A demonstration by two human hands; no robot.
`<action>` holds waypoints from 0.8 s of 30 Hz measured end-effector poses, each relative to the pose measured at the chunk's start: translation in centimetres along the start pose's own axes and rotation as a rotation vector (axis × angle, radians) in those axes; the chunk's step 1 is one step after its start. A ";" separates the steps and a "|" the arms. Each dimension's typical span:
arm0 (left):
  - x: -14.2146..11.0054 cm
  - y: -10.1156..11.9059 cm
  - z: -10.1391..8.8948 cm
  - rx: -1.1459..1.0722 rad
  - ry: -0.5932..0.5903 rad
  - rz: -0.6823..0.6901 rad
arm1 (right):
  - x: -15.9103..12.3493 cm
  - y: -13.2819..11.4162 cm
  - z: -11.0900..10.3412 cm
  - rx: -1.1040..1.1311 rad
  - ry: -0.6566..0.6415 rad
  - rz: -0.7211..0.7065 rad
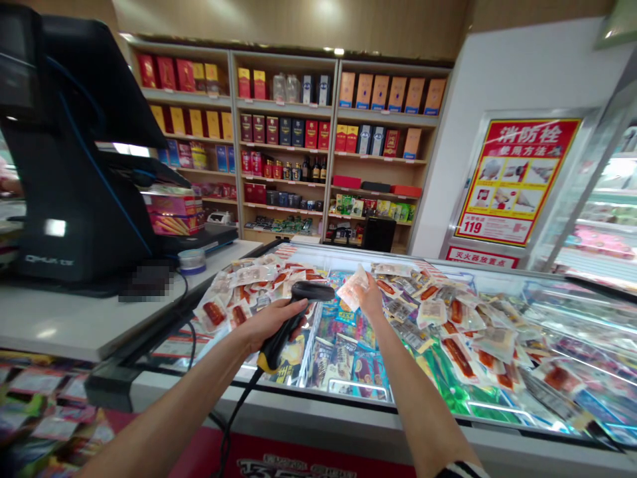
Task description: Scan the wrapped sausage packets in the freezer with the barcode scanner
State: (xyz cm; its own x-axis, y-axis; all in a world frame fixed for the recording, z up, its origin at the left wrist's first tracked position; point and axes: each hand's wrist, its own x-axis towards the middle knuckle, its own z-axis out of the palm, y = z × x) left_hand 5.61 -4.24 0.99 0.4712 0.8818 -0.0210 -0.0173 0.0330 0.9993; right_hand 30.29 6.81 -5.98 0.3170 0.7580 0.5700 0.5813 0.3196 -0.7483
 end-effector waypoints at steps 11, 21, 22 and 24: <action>0.1 -0.2 -0.5 -0.027 0.007 -0.011 | 0.2 0.2 0.7 0.033 0.036 0.050; 0.7 -0.4 -4.0 0.005 0.242 0.026 | 0.2 -0.7 2.1 -0.013 0.053 0.115; 0.6 -0.3 -4.9 0.016 0.287 0.031 | 0.4 -0.9 2.7 -0.023 0.060 0.128; 0.2 -0.2 -6.5 0.025 0.376 0.028 | 0.9 -1.5 4.4 -0.026 0.067 0.144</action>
State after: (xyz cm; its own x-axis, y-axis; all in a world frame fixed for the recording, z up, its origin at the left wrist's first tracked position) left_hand -0.03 -0.97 0.55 0.1141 0.9935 0.0009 -0.0020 -0.0006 1.0000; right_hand 26.45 9.50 -5.87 0.4472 0.7550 0.4795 0.5449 0.1951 -0.8155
